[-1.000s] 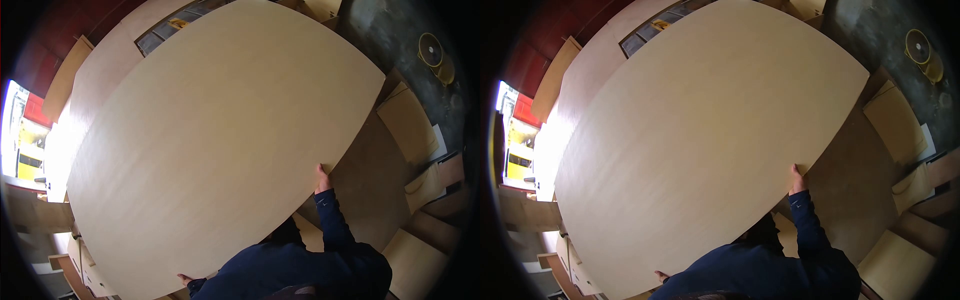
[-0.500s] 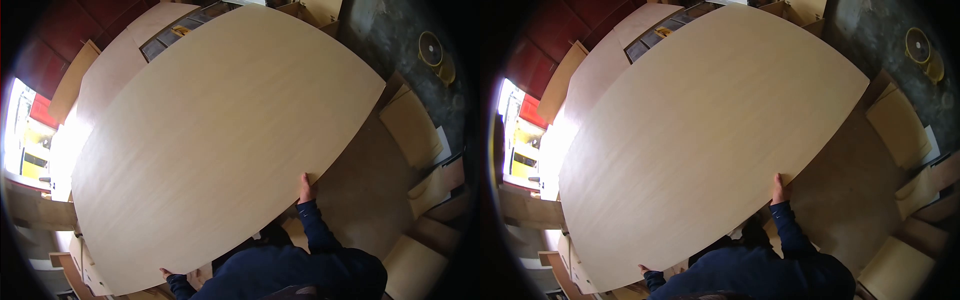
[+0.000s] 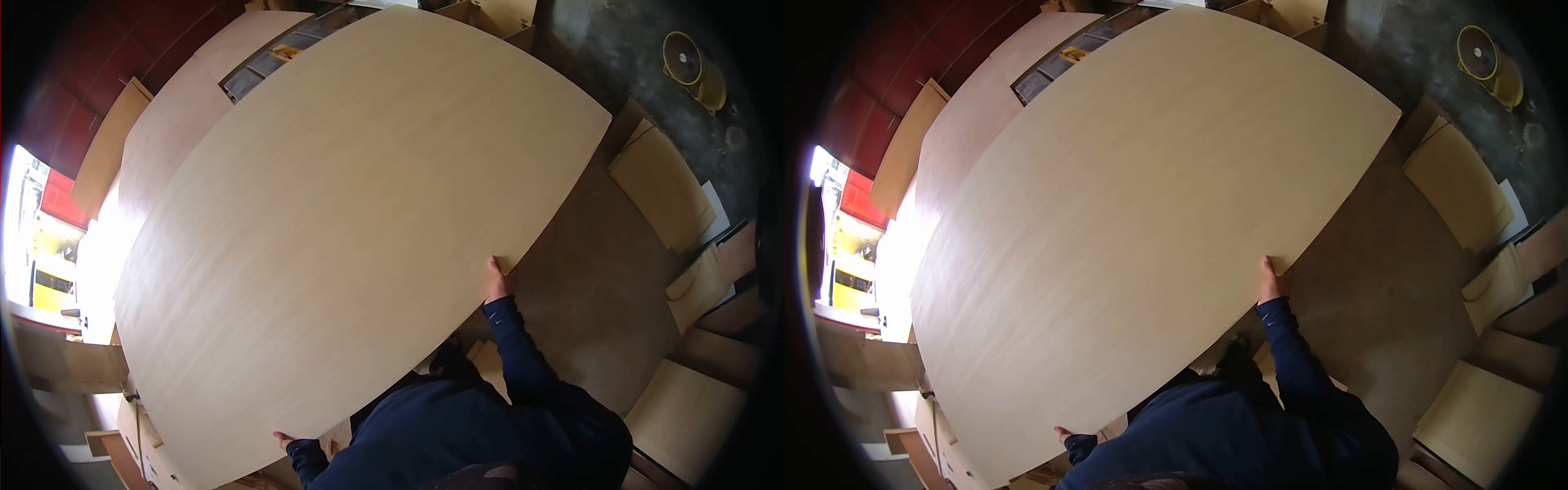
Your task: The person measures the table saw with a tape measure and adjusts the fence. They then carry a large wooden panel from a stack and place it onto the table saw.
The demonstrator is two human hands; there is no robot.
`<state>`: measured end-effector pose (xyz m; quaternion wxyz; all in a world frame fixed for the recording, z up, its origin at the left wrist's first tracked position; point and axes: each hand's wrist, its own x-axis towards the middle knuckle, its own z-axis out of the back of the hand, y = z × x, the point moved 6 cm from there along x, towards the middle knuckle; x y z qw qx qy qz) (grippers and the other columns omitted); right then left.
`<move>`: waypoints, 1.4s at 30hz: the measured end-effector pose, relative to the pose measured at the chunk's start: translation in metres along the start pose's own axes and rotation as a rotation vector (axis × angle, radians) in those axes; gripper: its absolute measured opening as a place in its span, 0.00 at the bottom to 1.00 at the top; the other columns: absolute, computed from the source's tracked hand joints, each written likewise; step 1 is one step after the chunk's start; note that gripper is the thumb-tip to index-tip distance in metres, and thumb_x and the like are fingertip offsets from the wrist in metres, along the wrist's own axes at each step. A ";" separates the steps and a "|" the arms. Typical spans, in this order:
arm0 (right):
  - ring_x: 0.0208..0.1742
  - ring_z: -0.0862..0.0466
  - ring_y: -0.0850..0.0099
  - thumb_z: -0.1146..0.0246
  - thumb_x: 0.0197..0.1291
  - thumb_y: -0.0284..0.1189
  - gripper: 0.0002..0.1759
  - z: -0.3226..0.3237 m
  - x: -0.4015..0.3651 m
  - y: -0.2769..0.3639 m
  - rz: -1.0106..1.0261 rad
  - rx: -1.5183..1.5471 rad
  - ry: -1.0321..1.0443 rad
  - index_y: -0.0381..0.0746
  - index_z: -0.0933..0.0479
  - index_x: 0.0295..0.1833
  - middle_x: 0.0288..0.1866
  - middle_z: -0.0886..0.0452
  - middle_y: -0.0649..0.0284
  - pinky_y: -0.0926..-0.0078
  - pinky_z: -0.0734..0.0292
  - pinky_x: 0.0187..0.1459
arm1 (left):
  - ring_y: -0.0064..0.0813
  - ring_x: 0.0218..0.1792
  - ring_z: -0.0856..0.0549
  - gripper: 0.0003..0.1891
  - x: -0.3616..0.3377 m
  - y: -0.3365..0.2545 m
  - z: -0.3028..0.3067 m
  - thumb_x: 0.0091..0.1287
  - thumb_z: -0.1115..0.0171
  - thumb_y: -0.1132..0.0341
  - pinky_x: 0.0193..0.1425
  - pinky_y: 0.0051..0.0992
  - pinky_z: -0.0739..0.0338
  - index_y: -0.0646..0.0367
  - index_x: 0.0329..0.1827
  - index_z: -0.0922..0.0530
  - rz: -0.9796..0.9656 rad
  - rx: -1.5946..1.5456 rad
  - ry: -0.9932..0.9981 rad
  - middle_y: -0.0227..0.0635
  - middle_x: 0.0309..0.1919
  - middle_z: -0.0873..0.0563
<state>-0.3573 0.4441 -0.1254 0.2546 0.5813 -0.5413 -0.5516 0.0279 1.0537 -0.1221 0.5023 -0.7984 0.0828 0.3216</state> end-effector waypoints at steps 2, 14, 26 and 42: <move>0.53 0.26 0.72 0.40 0.59 0.35 0.22 -0.001 0.000 -0.005 0.008 0.045 0.019 0.32 0.30 0.54 0.54 0.26 0.60 0.73 0.31 0.56 | 0.42 0.59 0.31 0.27 -0.035 -0.014 -0.024 0.67 0.59 0.45 0.63 0.45 0.39 0.53 0.62 0.33 0.024 0.024 -0.030 0.37 0.61 0.29; 0.47 0.24 0.73 0.40 0.59 0.33 0.17 -0.022 0.004 0.026 0.107 0.083 0.063 0.34 0.28 0.50 0.48 0.24 0.63 0.74 0.28 0.51 | 0.36 0.62 0.33 0.27 0.029 -0.003 0.026 0.68 0.57 0.48 0.68 0.37 0.44 0.54 0.64 0.36 -0.171 0.104 -0.188 0.36 0.63 0.31; 0.43 0.24 0.72 0.35 0.53 0.26 0.21 -0.012 0.019 -0.008 0.047 0.168 -0.012 0.32 0.33 0.51 0.44 0.25 0.61 0.74 0.27 0.47 | 0.40 0.62 0.33 0.31 0.006 -0.009 -0.005 0.67 0.61 0.43 0.66 0.41 0.42 0.56 0.65 0.37 0.009 0.136 -0.110 0.37 0.63 0.32; 0.45 0.24 0.70 0.36 0.52 0.23 0.23 -0.039 0.030 0.011 0.124 0.095 -0.007 0.32 0.34 0.54 0.46 0.26 0.59 0.73 0.27 0.49 | 0.38 0.65 0.38 0.34 0.070 -0.006 0.034 0.67 0.59 0.43 0.71 0.36 0.50 0.60 0.67 0.42 -0.148 0.213 -0.145 0.39 0.66 0.36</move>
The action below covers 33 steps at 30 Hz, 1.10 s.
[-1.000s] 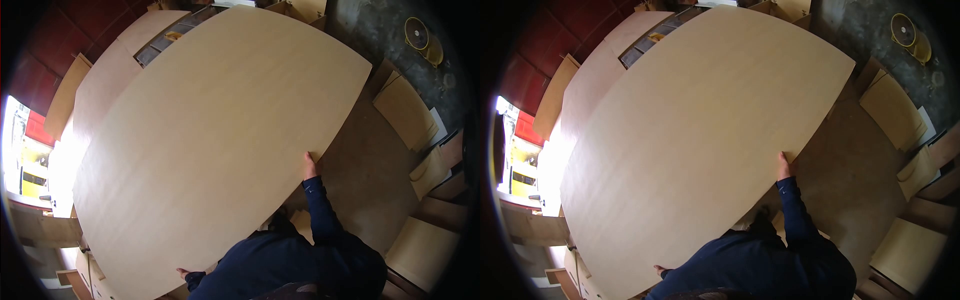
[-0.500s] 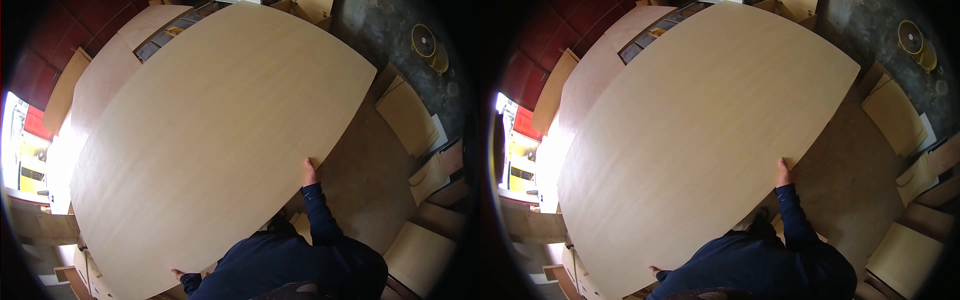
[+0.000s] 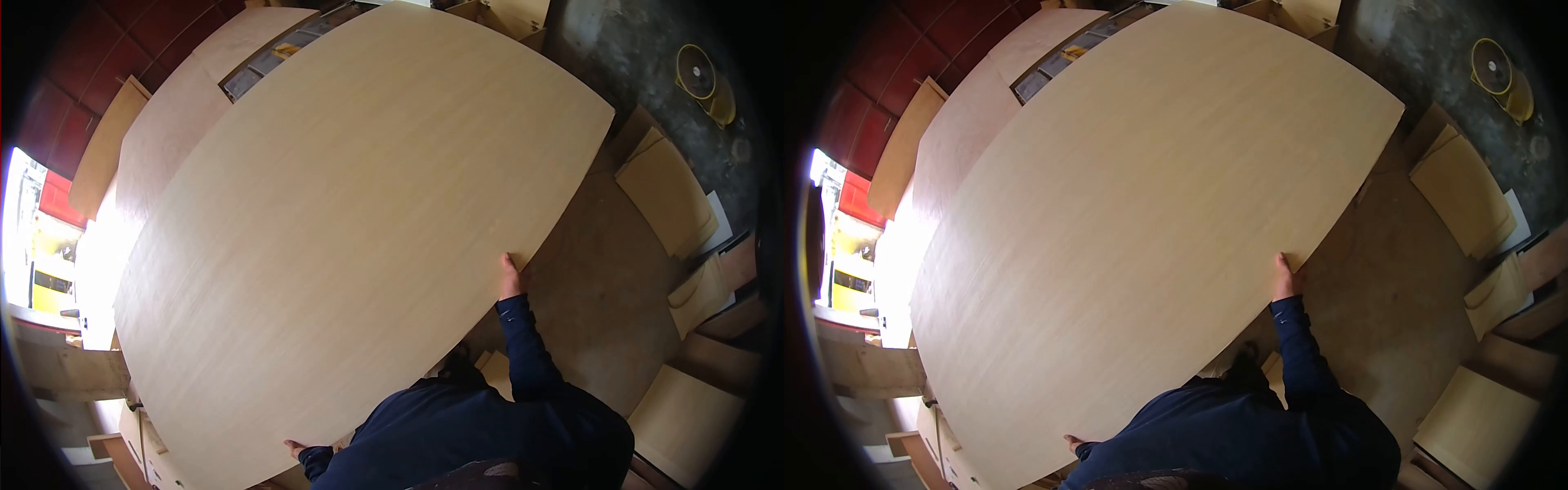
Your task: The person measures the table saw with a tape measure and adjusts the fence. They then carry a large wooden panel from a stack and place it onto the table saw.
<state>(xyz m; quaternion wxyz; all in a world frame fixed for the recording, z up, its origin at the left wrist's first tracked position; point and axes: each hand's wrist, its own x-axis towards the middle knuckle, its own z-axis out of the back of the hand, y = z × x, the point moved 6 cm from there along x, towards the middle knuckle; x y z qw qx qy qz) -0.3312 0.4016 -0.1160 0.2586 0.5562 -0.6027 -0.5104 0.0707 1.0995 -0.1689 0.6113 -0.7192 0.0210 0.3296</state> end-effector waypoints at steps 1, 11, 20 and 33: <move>0.45 0.24 0.70 0.36 0.53 0.23 0.23 -0.003 -0.001 0.005 0.024 -0.016 -0.038 0.32 0.34 0.54 0.46 0.26 0.59 0.73 0.27 0.49 | 0.38 0.65 0.37 0.34 -0.008 0.000 -0.004 0.67 0.59 0.43 0.70 0.37 0.50 0.60 0.67 0.42 0.027 -0.026 0.010 0.39 0.66 0.36; 0.45 0.24 0.71 0.35 0.52 0.25 0.23 -0.021 -0.011 0.015 0.031 -0.072 0.006 0.32 0.33 0.53 0.46 0.25 0.61 0.73 0.27 0.48 | 0.41 0.59 0.30 0.30 -0.083 -0.031 -0.071 0.66 0.59 0.42 0.63 0.43 0.39 0.54 0.62 0.33 0.156 -0.127 -0.012 0.37 0.60 0.28; 0.43 0.24 0.71 0.35 0.52 0.26 0.22 -0.027 -0.005 0.001 -0.034 0.037 0.011 0.32 0.32 0.52 0.45 0.25 0.60 0.73 0.27 0.47 | 0.41 0.58 0.30 0.30 -0.056 -0.026 -0.062 0.66 0.58 0.43 0.63 0.43 0.38 0.55 0.62 0.33 0.151 -0.093 0.054 0.37 0.59 0.28; 0.46 0.25 0.71 0.36 0.52 0.23 0.23 -0.036 0.004 -0.011 -0.037 0.048 0.015 0.32 0.34 0.54 0.46 0.26 0.60 0.73 0.28 0.49 | 0.43 0.58 0.30 0.31 -0.081 -0.038 -0.093 0.65 0.57 0.41 0.61 0.45 0.37 0.57 0.62 0.34 0.172 -0.114 0.075 0.39 0.59 0.28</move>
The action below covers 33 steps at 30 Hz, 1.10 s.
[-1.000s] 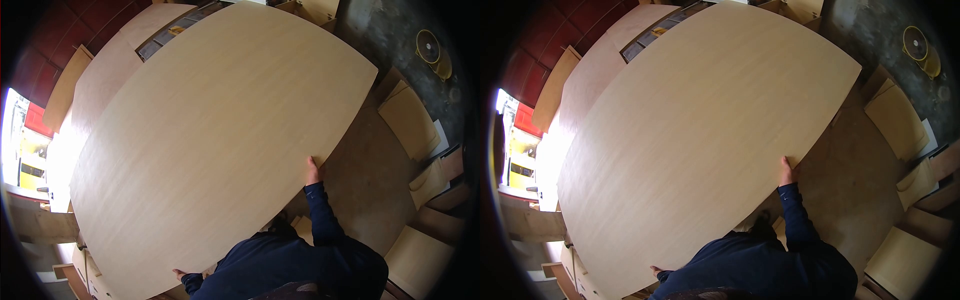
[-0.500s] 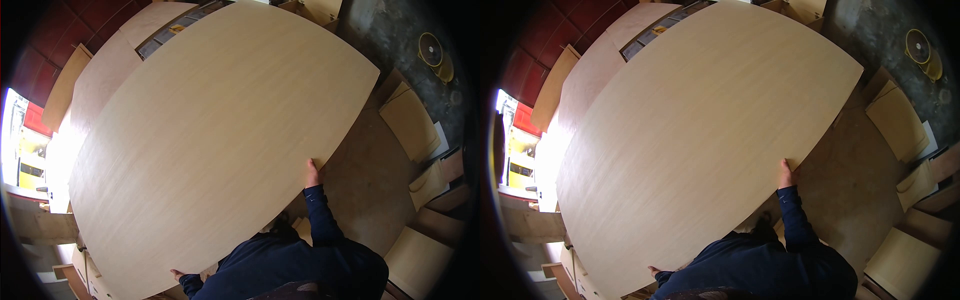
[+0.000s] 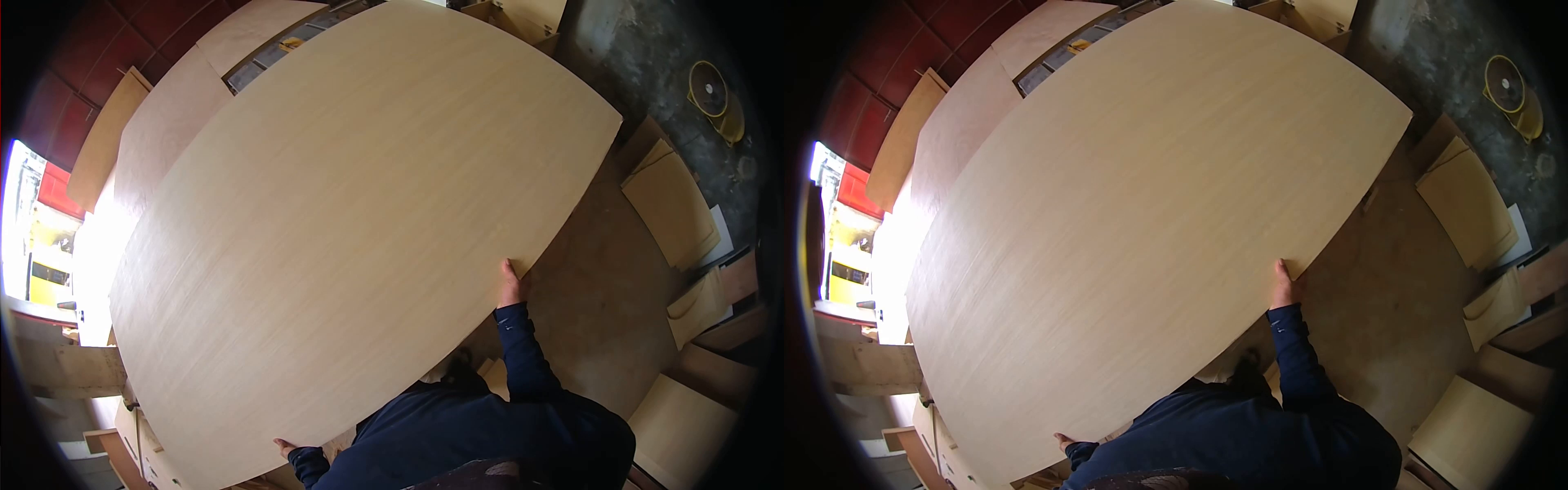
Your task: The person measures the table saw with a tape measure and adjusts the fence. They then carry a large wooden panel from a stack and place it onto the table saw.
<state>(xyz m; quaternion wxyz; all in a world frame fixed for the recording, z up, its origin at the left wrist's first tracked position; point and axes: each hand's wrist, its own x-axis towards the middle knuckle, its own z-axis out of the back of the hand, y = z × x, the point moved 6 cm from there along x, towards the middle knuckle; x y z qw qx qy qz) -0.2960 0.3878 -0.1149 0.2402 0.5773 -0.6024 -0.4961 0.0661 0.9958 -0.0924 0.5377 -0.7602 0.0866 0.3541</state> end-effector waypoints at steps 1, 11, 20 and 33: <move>0.46 0.25 0.71 0.36 0.52 0.23 0.24 -0.003 0.000 0.001 0.011 0.010 -0.003 0.32 0.34 0.54 0.47 0.26 0.60 0.73 0.28 0.49 | 0.43 0.57 0.30 0.31 0.001 0.000 -0.002 0.65 0.56 0.42 0.61 0.45 0.36 0.57 0.61 0.33 0.010 0.003 0.029 0.39 0.59 0.28; 0.45 0.24 0.71 0.36 0.52 0.23 0.24 -0.040 -0.002 0.009 0.018 0.037 -0.006 0.32 0.34 0.55 0.46 0.25 0.59 0.73 0.27 0.49 | 0.43 0.58 0.30 0.29 -0.025 -0.007 -0.056 0.65 0.58 0.43 0.61 0.45 0.37 0.55 0.61 0.33 0.058 -0.205 -0.029 0.38 0.60 0.29; 0.43 0.24 0.71 0.36 0.52 0.24 0.21 -0.034 0.039 -0.060 -0.169 0.230 0.051 0.32 0.32 0.51 0.44 0.25 0.60 0.73 0.27 0.48 | 0.43 0.58 0.30 0.33 0.023 -0.007 -0.059 0.64 0.57 0.39 0.61 0.46 0.38 0.55 0.61 0.33 0.064 -0.075 0.094 0.38 0.60 0.29; 0.44 0.22 0.67 0.39 0.56 0.26 0.18 -0.119 0.026 -0.026 -0.033 -0.017 0.010 0.30 0.30 0.50 0.46 0.24 0.57 0.68 0.24 0.46 | 0.43 0.59 0.31 0.32 0.032 -0.025 -0.122 0.64 0.57 0.39 0.62 0.47 0.38 0.55 0.62 0.33 0.070 -0.128 0.046 0.37 0.61 0.29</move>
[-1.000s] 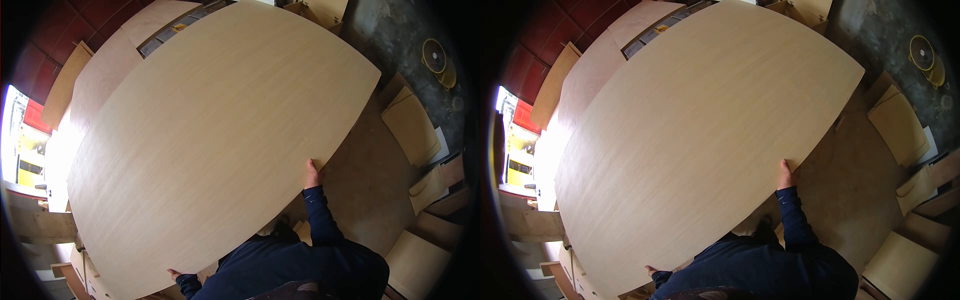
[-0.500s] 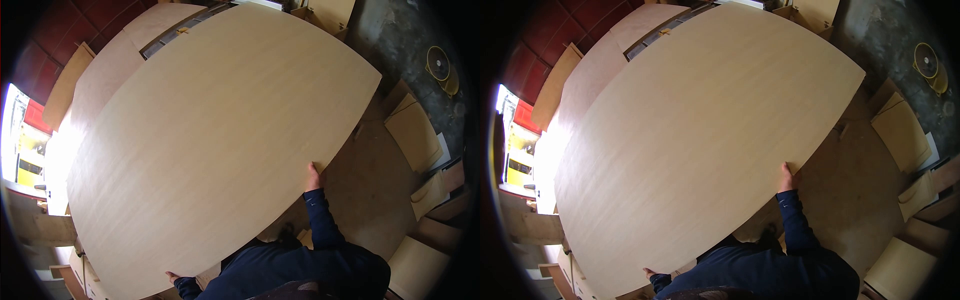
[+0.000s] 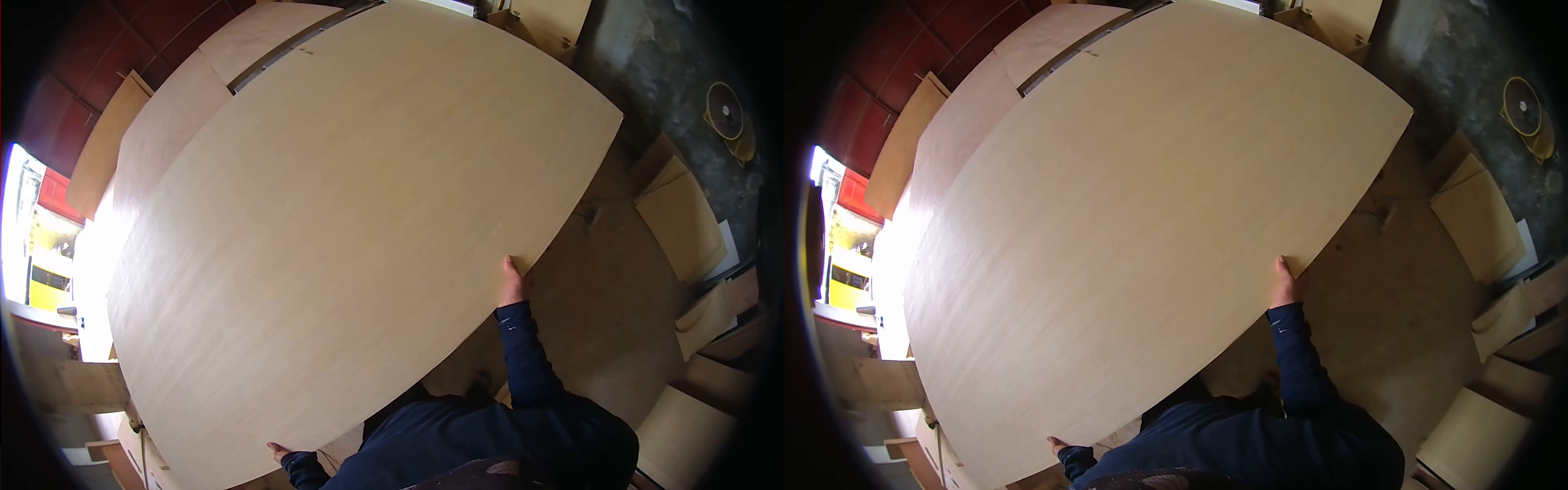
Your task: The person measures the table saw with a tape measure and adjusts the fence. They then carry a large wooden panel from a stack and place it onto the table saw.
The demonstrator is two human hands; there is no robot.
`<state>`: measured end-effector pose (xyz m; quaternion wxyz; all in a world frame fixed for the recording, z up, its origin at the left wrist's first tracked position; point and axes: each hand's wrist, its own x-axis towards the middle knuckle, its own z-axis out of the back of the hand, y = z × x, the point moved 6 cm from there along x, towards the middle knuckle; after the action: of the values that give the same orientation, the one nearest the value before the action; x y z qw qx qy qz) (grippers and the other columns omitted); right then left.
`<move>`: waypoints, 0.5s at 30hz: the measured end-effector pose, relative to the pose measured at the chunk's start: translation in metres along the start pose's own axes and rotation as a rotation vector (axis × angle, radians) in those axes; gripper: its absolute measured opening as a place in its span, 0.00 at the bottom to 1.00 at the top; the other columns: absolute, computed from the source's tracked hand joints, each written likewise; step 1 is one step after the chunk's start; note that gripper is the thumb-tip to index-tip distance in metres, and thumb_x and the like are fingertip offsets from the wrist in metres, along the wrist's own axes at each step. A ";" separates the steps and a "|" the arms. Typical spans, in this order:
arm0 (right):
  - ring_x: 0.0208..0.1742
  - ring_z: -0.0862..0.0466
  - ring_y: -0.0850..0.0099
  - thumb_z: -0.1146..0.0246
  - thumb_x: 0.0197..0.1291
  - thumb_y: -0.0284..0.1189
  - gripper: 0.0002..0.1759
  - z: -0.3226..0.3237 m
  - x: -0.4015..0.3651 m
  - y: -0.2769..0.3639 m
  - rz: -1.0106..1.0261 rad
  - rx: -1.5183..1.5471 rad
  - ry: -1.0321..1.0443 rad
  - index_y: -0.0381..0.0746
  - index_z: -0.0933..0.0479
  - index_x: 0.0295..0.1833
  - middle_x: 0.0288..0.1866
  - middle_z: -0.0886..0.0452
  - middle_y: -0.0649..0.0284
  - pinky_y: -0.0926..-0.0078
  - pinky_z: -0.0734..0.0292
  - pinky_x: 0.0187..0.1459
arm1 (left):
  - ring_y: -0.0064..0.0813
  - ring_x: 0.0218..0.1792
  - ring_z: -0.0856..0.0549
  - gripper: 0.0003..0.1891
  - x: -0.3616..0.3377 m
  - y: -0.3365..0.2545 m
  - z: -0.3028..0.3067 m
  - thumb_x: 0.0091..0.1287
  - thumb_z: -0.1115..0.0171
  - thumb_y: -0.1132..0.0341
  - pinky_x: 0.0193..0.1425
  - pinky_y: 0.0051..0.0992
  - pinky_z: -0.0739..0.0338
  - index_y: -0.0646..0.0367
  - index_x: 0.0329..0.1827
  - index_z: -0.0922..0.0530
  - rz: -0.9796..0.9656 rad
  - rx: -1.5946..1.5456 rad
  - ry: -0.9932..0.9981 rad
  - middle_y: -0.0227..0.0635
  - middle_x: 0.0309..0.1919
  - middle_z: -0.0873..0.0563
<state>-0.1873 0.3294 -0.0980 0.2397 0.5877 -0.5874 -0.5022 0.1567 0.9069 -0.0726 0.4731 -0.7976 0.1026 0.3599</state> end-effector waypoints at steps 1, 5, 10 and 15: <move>0.44 0.22 0.67 0.39 0.56 0.26 0.18 -0.007 -0.001 0.002 0.005 0.004 0.000 0.30 0.30 0.51 0.46 0.24 0.57 0.68 0.24 0.46 | 0.43 0.59 0.31 0.32 0.019 -0.003 0.008 0.64 0.58 0.39 0.62 0.47 0.38 0.55 0.62 0.34 -0.025 0.040 0.031 0.38 0.61 0.30; 0.44 0.22 0.67 0.39 0.56 0.27 0.18 -0.019 0.014 -0.018 -0.028 0.062 0.039 0.31 0.31 0.52 0.47 0.25 0.58 0.68 0.24 0.46 | 0.51 0.61 0.32 0.32 0.058 -0.006 0.007 0.66 0.64 0.42 0.61 0.55 0.38 0.53 0.66 0.39 0.007 -0.027 0.125 0.40 0.63 0.32; 0.47 0.23 0.68 0.40 0.58 0.30 0.18 -0.057 0.017 -0.020 -0.083 0.059 0.045 0.33 0.30 0.53 0.49 0.25 0.60 0.70 0.27 0.50 | 0.49 0.60 0.32 0.32 0.036 -0.007 -0.049 0.65 0.61 0.41 0.61 0.52 0.37 0.54 0.65 0.37 0.045 -0.034 0.088 0.39 0.62 0.31; 0.52 0.26 0.69 0.45 0.62 0.37 0.21 -0.084 0.042 -0.060 -0.238 0.145 0.177 0.34 0.31 0.55 0.52 0.26 0.61 0.71 0.31 0.55 | 0.46 0.59 0.31 0.31 0.069 -0.013 -0.068 0.66 0.60 0.41 0.61 0.50 0.36 0.55 0.63 0.34 0.038 -0.020 0.106 0.38 0.60 0.29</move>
<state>-0.0954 0.2762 -0.1319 0.1862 0.7109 -0.5248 -0.4296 0.2454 0.8701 -0.0903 0.4521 -0.8180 0.1392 0.3272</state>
